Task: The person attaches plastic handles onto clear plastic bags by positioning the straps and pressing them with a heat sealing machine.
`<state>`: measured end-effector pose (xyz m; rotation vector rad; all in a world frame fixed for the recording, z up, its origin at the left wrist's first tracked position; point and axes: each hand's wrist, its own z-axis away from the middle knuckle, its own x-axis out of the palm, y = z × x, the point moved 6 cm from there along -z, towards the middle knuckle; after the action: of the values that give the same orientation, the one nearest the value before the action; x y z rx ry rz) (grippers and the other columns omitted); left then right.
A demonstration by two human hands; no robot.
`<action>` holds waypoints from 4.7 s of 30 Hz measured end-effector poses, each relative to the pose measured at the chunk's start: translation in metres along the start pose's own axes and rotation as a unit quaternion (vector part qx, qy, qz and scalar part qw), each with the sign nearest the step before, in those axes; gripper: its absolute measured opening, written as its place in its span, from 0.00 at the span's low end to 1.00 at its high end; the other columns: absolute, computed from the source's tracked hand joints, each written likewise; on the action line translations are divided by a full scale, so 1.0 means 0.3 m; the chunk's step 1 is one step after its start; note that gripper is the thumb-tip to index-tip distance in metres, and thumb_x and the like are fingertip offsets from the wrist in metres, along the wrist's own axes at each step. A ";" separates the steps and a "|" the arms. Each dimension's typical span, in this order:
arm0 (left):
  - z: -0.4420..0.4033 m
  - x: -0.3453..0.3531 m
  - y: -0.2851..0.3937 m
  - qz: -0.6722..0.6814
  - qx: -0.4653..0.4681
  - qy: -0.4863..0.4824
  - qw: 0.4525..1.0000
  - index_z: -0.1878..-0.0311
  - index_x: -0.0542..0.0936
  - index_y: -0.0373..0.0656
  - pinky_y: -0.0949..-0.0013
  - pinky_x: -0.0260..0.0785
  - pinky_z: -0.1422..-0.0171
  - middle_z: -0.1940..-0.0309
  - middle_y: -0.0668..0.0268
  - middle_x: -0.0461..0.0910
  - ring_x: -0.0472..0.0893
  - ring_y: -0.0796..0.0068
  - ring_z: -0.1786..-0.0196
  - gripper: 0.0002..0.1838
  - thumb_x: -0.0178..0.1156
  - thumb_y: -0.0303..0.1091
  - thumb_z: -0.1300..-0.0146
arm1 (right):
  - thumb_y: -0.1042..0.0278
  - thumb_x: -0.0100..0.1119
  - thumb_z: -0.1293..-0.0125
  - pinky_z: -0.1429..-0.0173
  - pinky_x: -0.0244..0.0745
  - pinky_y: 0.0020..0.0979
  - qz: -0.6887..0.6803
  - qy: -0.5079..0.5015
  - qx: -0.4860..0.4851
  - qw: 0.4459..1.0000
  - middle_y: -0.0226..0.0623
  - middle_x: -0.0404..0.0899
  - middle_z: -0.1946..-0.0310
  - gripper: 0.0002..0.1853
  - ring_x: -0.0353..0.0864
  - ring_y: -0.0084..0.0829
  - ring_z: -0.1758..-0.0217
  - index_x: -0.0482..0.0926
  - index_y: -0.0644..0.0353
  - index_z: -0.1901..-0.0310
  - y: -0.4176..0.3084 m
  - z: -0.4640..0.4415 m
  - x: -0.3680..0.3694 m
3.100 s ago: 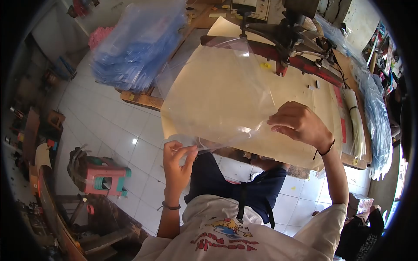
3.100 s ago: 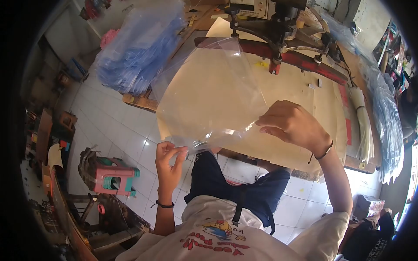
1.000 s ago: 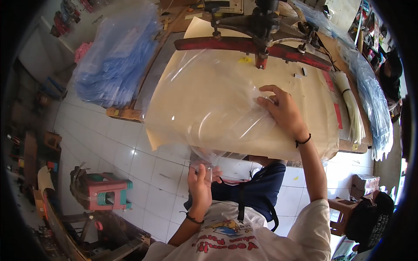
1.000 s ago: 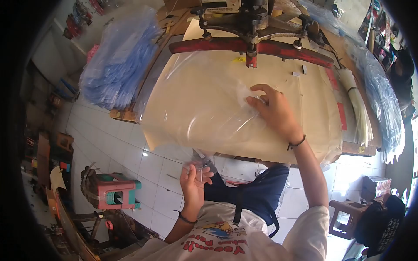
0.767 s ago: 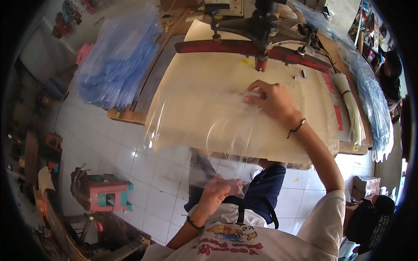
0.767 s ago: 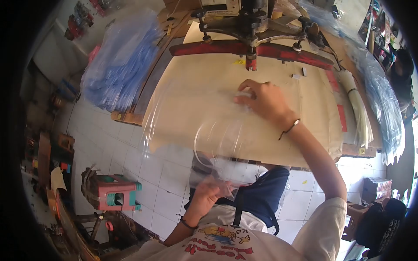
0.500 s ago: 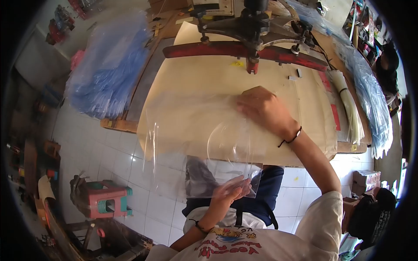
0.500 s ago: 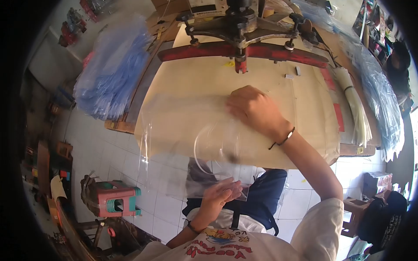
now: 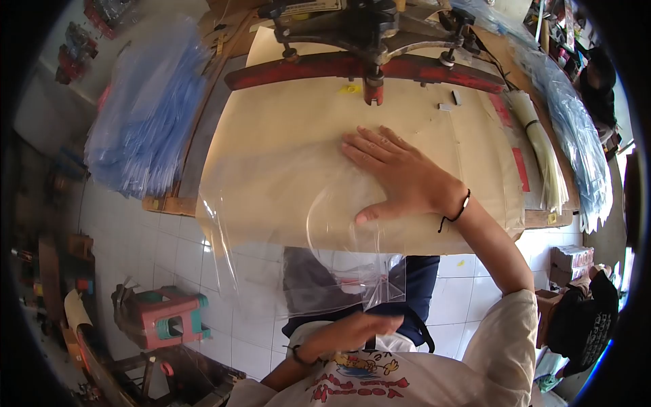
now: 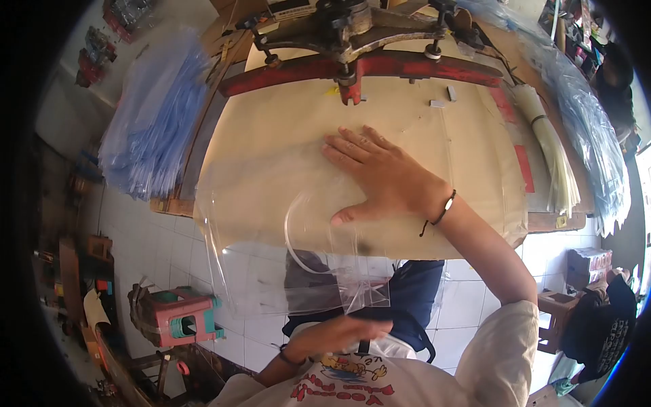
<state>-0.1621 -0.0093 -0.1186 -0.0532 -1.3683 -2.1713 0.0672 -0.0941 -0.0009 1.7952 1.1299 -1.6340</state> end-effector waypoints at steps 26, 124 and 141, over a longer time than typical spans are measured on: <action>0.193 -0.138 0.146 -0.748 0.281 0.399 0.450 0.41 0.85 0.66 0.47 0.57 0.18 0.34 0.74 0.80 0.75 0.66 0.28 0.18 0.67 0.42 0.34 | 0.17 0.57 0.43 0.13 0.44 0.47 -0.005 0.070 -0.024 0.997 0.46 0.61 0.21 0.60 0.53 0.46 0.16 0.62 0.62 0.23 0.041 0.008 0.023; 0.211 -0.596 0.548 -0.655 0.206 0.433 0.584 0.24 0.71 0.46 0.55 0.55 0.25 0.25 0.63 0.70 0.68 0.59 0.26 0.42 0.65 0.61 0.36 | 0.72 0.69 0.44 0.48 0.80 0.34 -0.028 0.142 -0.117 0.982 0.25 0.84 0.55 0.16 0.83 0.31 0.51 0.89 0.46 0.53 -0.131 0.161 -0.054; 0.214 -0.595 0.544 -0.644 0.218 0.449 0.579 0.26 0.72 0.46 0.55 0.55 0.24 0.26 0.64 0.71 0.67 0.58 0.25 0.42 0.67 0.60 0.37 | 0.66 0.69 0.43 0.50 0.80 0.32 0.045 0.151 -0.085 0.984 0.21 0.83 0.54 0.15 0.82 0.29 0.50 0.89 0.41 0.52 -0.164 0.159 -0.056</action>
<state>0.0494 0.0714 -0.0120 2.5434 -1.2242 -1.8800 0.0003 -0.1089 0.0156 1.9923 1.2555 -1.2016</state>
